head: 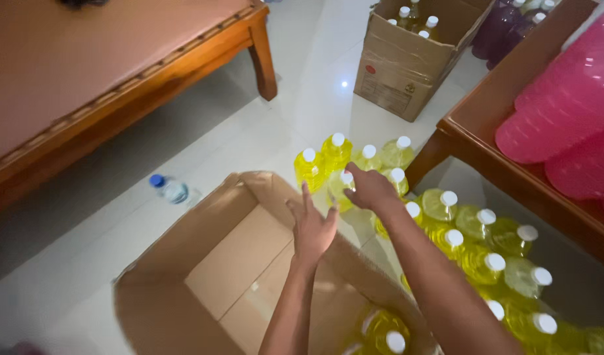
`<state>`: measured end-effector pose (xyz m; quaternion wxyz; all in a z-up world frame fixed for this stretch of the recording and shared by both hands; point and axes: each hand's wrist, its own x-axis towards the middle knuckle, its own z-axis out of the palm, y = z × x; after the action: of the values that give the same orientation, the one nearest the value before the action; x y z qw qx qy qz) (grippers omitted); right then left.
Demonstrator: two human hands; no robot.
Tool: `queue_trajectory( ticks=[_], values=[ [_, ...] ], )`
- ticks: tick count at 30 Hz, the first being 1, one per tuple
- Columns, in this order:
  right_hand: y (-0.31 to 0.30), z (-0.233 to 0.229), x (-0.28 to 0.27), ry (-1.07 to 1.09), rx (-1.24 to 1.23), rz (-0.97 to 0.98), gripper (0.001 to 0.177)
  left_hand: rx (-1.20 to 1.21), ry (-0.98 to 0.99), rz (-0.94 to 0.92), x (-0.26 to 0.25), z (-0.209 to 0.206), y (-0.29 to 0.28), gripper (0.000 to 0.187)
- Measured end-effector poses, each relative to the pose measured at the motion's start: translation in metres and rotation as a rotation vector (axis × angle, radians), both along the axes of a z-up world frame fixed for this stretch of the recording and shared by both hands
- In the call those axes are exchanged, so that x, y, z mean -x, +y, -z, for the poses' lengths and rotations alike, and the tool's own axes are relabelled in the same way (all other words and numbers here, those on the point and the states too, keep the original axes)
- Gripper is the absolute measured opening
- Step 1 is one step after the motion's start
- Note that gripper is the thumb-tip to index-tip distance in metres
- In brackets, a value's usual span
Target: The person packs plastic bottles filled with yellow liquid into a cardboard box by hand while sitting on the floor.
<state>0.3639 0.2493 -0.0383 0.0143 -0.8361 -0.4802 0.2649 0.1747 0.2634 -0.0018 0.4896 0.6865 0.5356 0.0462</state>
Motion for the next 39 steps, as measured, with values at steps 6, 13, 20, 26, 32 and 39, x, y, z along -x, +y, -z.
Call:
queue_trajectory(
  ticks=[6, 13, 20, 26, 32, 39],
  values=[
    [0.018, 0.038, -0.004, 0.001, -0.017, -0.028, 0.06, 0.124, -0.147, -0.132, -0.005, 0.018, 0.006, 0.074],
    [0.017, 0.075, -0.005, -0.055, -0.114, -0.035, 0.033, 0.133, -0.173, -0.106, -0.007, 0.051, 0.015, 0.07],
    [0.013, 0.076, 0.001, -0.068, -0.116, -0.055, 0.029, 0.101, -0.229, -0.138, -0.013, 0.066, 0.014, 0.066],
    [0.007, 0.07, 0.008, -0.061, -0.126, -0.035, 0.029, 0.108, -0.229, -0.156, -0.015, 0.067, 0.013, 0.065],
    [0.009, 0.093, -0.004, -0.059, -0.21, 0.007, 0.027, 0.077, -0.247, -0.146, -0.015, 0.085, 0.019, 0.063],
    [0.002, 0.056, -0.008, -0.007, -0.289, 0.031, 0.025, 0.09, -0.236, -0.123, -0.011, 0.104, 0.022, 0.064]
  ],
)
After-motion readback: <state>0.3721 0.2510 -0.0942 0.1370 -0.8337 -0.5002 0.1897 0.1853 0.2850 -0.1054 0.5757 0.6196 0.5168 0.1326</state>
